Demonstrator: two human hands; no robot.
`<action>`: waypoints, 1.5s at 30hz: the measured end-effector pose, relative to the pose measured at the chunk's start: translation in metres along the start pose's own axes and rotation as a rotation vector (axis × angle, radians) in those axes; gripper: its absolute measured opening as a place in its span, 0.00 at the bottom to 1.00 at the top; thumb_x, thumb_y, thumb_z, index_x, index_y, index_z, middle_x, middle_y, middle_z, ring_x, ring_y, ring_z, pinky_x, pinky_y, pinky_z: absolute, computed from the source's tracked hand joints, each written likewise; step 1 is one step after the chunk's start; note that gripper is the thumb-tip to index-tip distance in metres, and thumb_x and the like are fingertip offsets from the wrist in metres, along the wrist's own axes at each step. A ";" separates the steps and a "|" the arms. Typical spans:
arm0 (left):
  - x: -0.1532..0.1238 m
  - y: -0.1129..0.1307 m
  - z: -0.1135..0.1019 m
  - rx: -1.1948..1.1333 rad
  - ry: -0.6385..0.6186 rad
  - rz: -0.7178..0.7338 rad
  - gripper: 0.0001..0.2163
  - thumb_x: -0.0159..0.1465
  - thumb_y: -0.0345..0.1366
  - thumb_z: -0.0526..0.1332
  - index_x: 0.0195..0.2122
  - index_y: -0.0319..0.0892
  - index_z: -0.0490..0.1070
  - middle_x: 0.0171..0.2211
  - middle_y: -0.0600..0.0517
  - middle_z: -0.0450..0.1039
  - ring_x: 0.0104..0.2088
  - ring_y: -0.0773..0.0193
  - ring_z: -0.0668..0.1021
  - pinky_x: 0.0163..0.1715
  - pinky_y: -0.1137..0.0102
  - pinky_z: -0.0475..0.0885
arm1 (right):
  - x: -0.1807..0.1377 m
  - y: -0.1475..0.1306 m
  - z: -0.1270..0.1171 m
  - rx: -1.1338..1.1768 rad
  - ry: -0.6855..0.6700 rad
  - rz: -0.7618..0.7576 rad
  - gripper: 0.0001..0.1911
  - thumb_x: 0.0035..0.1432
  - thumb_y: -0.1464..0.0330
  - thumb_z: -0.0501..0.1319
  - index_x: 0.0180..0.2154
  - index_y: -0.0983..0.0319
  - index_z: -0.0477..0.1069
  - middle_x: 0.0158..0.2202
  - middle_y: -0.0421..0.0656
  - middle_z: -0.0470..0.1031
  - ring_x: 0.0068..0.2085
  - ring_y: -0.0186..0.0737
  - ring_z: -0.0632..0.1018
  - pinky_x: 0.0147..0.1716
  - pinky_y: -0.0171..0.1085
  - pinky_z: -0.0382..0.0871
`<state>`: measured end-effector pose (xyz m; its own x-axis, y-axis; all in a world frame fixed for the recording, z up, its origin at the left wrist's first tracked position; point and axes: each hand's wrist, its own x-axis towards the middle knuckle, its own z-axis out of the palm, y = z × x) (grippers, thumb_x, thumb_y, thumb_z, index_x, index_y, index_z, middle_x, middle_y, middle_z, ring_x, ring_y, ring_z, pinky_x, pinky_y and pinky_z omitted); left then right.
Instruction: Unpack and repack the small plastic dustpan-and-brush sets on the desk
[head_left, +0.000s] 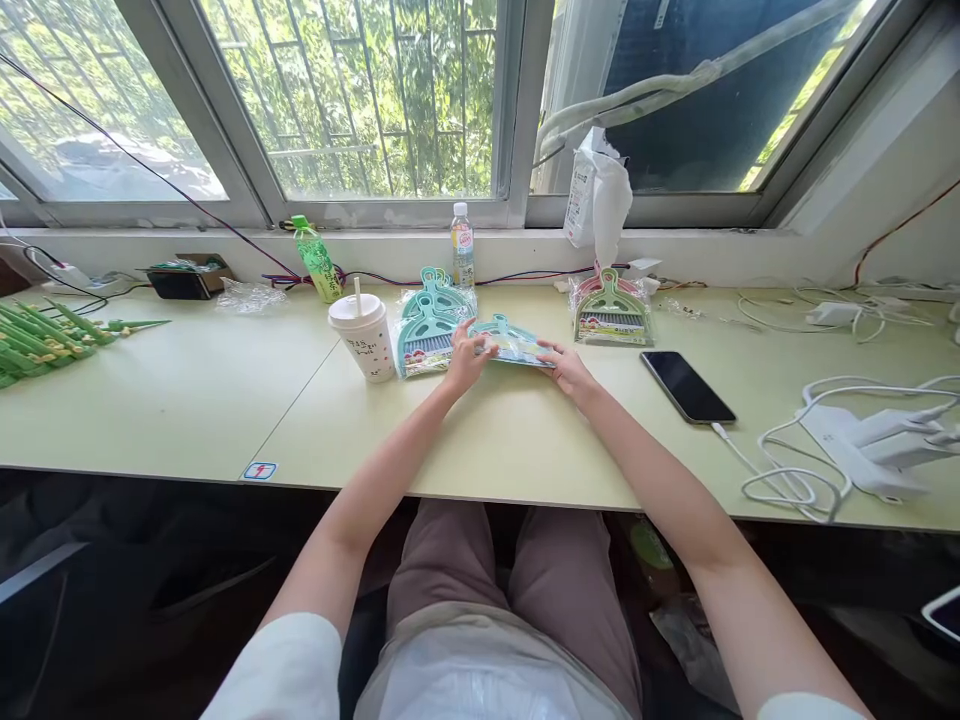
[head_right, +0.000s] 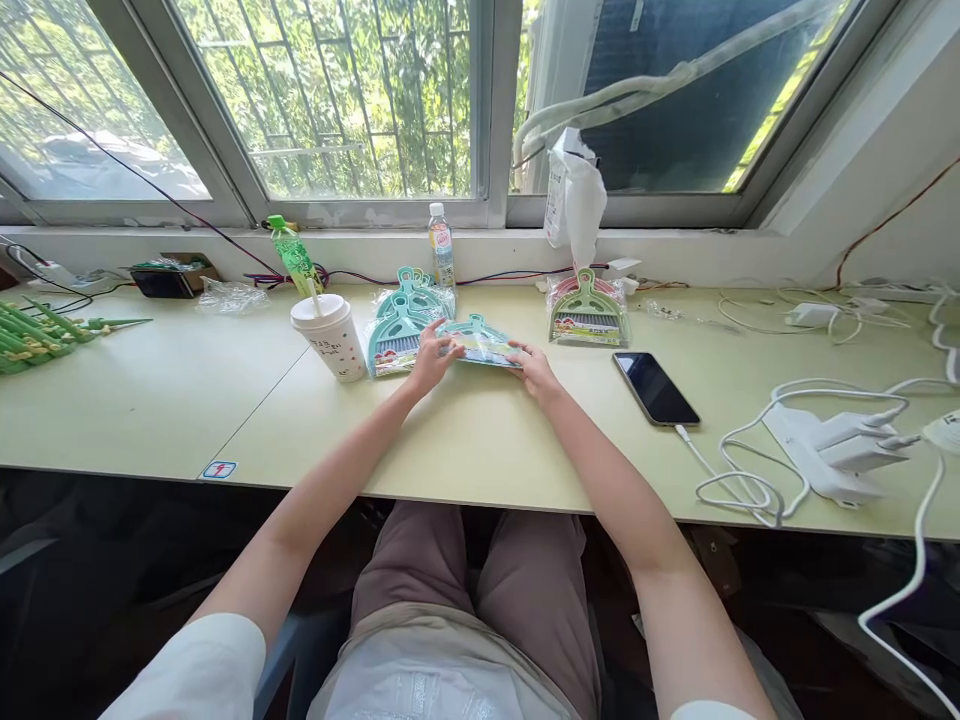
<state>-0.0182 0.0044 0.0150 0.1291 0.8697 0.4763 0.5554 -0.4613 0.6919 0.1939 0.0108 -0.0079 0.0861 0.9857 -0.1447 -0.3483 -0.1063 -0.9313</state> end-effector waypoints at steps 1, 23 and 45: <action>0.000 -0.002 0.001 -0.006 -0.008 -0.042 0.10 0.62 0.37 0.62 0.25 0.40 0.73 0.63 0.44 0.60 0.68 0.47 0.54 0.63 0.55 0.56 | 0.000 0.001 0.000 -0.014 0.014 -0.004 0.18 0.40 0.82 0.64 0.36 0.62 0.73 0.33 0.41 0.77 0.34 0.34 0.79 0.36 0.32 0.79; 0.003 -0.007 -0.006 -0.558 0.035 -0.281 0.30 0.57 0.37 0.66 0.60 0.46 0.59 0.52 0.45 0.72 0.23 0.70 0.77 0.23 0.72 0.77 | -0.005 -0.007 0.000 -0.301 -0.042 -0.460 0.20 0.39 0.64 0.68 0.38 0.57 0.70 0.50 0.45 0.73 0.53 0.47 0.70 0.41 0.40 0.69; 0.008 -0.015 -0.004 -0.587 -0.058 -0.334 0.16 0.58 0.41 0.64 0.43 0.39 0.65 0.31 0.52 0.74 0.19 0.68 0.75 0.18 0.71 0.73 | -0.011 -0.004 0.005 -0.356 -0.066 -0.434 0.64 0.31 0.55 0.77 0.66 0.53 0.47 0.49 0.47 0.74 0.48 0.48 0.77 0.49 0.47 0.72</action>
<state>-0.0283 0.0175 0.0108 0.0811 0.9826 0.1669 0.0371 -0.1704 0.9847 0.1900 0.0008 -0.0007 0.0885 0.9537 0.2876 0.0438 0.2847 -0.9576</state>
